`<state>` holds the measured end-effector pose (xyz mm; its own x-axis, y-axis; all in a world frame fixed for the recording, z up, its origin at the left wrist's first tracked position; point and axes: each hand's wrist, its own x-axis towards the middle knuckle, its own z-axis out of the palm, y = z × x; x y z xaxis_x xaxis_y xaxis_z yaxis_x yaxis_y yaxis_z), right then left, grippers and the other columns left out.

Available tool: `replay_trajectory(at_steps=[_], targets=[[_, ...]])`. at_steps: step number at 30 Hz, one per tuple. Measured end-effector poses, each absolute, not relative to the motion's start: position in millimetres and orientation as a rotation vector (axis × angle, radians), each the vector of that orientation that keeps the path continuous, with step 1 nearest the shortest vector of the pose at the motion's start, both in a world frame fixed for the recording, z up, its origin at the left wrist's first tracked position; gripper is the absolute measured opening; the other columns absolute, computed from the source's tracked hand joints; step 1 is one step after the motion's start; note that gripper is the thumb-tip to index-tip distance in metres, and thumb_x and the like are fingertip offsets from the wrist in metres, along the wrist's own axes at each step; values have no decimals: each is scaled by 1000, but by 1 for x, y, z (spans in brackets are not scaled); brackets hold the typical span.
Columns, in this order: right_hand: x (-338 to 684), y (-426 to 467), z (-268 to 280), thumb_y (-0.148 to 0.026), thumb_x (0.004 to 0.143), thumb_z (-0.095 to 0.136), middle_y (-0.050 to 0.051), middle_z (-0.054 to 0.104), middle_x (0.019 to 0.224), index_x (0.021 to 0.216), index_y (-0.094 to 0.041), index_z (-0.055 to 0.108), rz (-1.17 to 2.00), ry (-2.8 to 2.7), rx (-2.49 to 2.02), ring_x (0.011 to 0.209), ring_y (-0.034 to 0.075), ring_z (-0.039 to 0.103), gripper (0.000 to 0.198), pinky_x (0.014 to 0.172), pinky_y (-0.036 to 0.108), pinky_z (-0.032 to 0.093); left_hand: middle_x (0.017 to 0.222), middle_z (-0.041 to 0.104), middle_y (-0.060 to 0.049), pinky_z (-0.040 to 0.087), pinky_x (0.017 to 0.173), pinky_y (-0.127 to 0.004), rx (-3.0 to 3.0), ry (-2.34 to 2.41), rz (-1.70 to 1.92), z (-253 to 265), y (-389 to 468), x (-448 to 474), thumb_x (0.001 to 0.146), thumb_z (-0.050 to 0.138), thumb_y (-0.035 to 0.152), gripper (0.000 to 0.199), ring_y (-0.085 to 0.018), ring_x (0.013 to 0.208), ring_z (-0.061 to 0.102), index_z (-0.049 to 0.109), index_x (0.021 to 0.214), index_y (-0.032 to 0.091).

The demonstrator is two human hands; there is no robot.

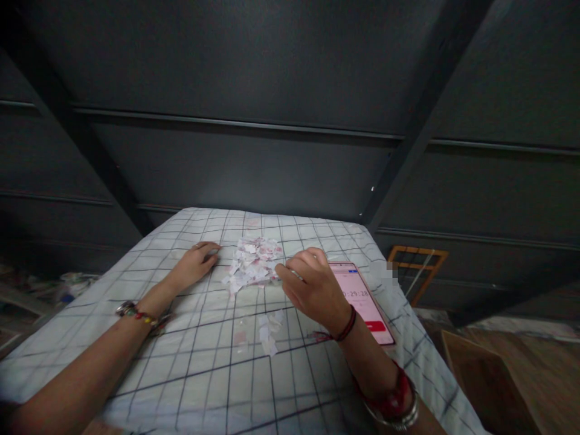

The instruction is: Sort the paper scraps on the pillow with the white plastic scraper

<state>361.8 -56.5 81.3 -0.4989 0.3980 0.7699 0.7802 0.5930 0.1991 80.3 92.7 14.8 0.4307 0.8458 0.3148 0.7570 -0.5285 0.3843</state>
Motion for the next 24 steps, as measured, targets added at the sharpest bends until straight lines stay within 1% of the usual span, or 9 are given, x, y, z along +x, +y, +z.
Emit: replay_trajectory(at_steps=[5, 11, 19, 24], targets=[[363, -57, 83, -4, 80, 48, 0, 56, 69, 85, -21, 61, -767, -2101, -1017, 74, 18, 45, 22, 73, 35, 37, 109, 66, -9, 44, 102, -41, 2487, 1425, 715, 15, 93, 81, 82, 42, 28, 30, -24, 108, 56, 63, 101, 19], [376, -57, 87, -9, 84, 47, 1, 58, 70, 83, -21, 60, -809, -2043, -1097, 74, 19, 44, 18, 73, 35, 35, 109, 66, -11, 44, 102, -43, 2496, 1415, 717, 12, 95, 81, 82, 41, 29, 31, -25, 109, 56, 63, 101, 18], [371, -55, 86, -6, 82, 48, 2, 59, 69, 76, -19, 59, -848, -2136, -1099, 73, 19, 45, 18, 73, 33, 35, 109, 66, -10, 44, 101, -41, 2503, 1421, 721, 11, 95, 80, 82, 41, 29, 31, -24, 107, 56, 63, 101, 17], [373, -57, 87, -7, 81, 46, 0, 54, 64, 75, -19, 58, -775, -2191, -979, 68, 17, 43, 18, 70, 32, 35, 110, 65, -9, 43, 102, -40, 2500, 1428, 725, 11, 95, 79, 82, 41, 29, 31, -23, 109, 56, 62, 102, 18]])
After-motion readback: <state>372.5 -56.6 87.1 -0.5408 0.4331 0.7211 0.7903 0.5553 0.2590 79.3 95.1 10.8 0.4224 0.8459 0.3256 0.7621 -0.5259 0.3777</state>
